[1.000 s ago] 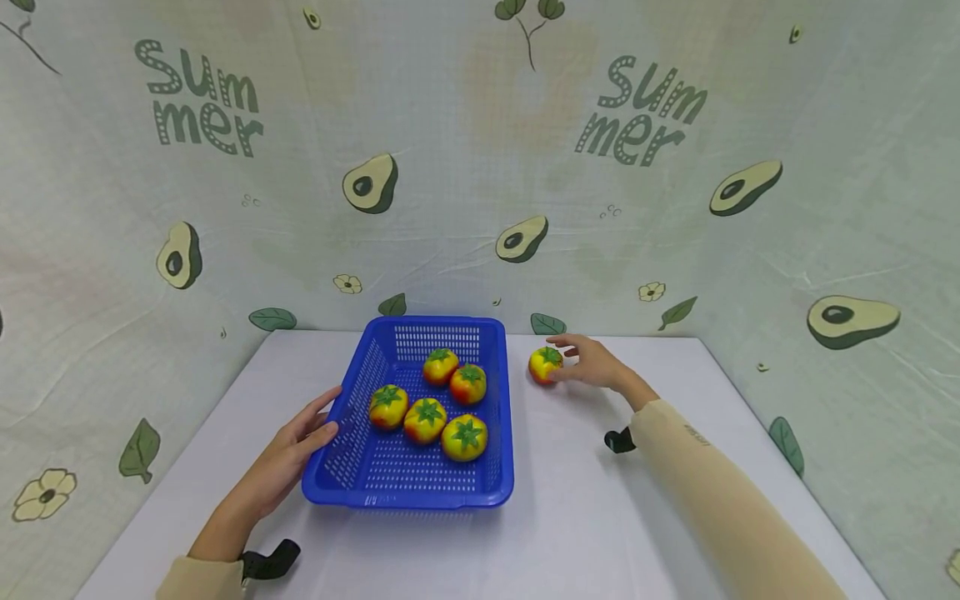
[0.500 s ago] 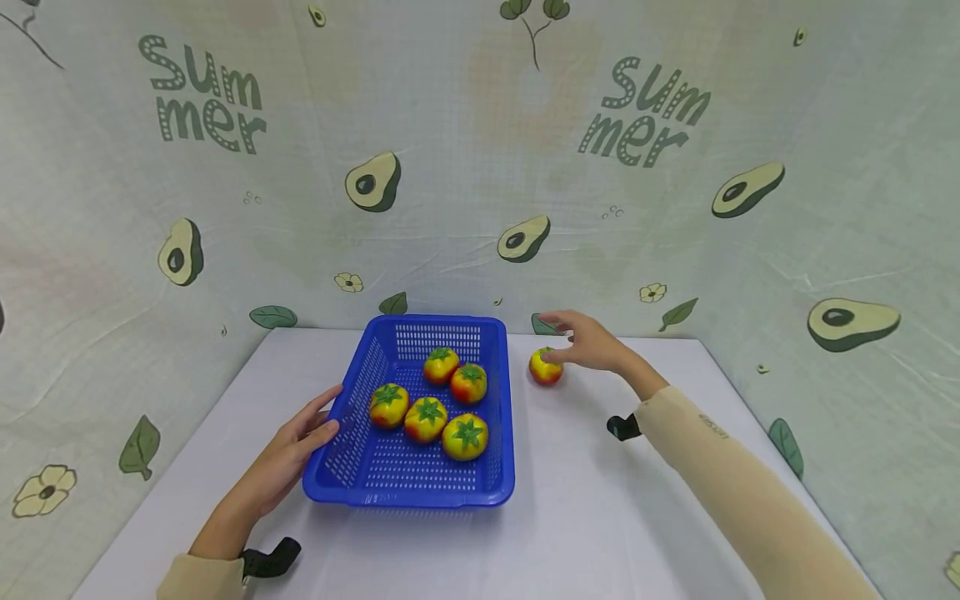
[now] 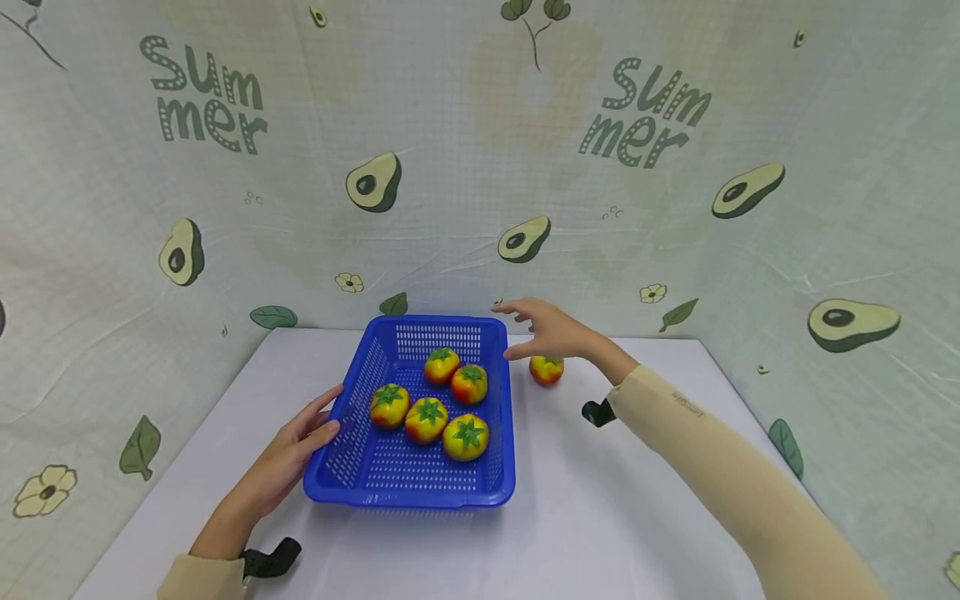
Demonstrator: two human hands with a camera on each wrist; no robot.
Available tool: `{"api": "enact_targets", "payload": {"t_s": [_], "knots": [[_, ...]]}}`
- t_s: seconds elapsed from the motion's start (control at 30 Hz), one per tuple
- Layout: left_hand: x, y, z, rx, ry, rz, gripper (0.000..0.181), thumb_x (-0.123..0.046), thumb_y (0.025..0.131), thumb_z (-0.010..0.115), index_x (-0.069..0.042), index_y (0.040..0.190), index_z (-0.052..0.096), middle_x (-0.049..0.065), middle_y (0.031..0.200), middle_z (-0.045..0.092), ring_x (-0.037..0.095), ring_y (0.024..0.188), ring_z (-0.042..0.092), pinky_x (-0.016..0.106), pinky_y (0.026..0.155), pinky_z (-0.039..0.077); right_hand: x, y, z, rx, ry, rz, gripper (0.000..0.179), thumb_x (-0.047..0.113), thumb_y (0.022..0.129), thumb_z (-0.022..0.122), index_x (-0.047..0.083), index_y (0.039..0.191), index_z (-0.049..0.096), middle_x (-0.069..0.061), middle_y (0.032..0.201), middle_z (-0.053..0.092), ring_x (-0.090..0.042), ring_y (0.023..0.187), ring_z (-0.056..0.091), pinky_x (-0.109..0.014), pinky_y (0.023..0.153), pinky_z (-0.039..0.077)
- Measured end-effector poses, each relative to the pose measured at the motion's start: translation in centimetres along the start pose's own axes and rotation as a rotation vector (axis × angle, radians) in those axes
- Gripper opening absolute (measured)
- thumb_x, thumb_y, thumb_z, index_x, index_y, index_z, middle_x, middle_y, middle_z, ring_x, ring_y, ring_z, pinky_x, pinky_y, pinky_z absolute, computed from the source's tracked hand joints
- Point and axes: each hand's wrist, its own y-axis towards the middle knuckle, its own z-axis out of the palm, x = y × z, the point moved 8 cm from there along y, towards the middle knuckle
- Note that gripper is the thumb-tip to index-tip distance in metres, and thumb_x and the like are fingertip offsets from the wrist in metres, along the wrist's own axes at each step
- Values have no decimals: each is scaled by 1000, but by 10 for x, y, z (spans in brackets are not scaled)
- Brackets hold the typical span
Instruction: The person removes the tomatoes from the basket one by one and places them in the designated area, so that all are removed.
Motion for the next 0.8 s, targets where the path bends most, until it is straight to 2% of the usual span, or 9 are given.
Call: {"api": "enact_targets", "payload": {"t_s": [0.17,0.3,0.5,0.8], "knots": [[1,0,-1,2,-4,6,72,-40,111,54,-30,172,18,25,168,29,50,145,44,60,111,49,21,20,5,78,-16,-52,80,27,91,86,12,159,48,-12,160,50,-40,139,54,-56,107,54],[1,0,-1,3,-5,5,71,-41,111,55,-31,171,19,25,168,29,49,145,44,59,111,50,31,35,14,144,-28,-67,79,24,91,86,11,159,48,-15,160,50,-43,140,53,-59,111,50],[1,1,0,4,-13,4,71,-40,111,55,-31,171,20,25,166,32,47,143,47,56,109,52,39,51,28,232,-66,-49,80,23,92,85,10,160,45,-20,160,49,-44,142,51,-56,116,46],[1,0,-1,3,-12,7,70,-40,111,55,-30,171,20,25,166,32,46,142,47,57,110,52,50,70,41,290,-75,-19,82,31,94,83,10,162,43,-21,162,45,-43,147,47,-56,119,42]]}}
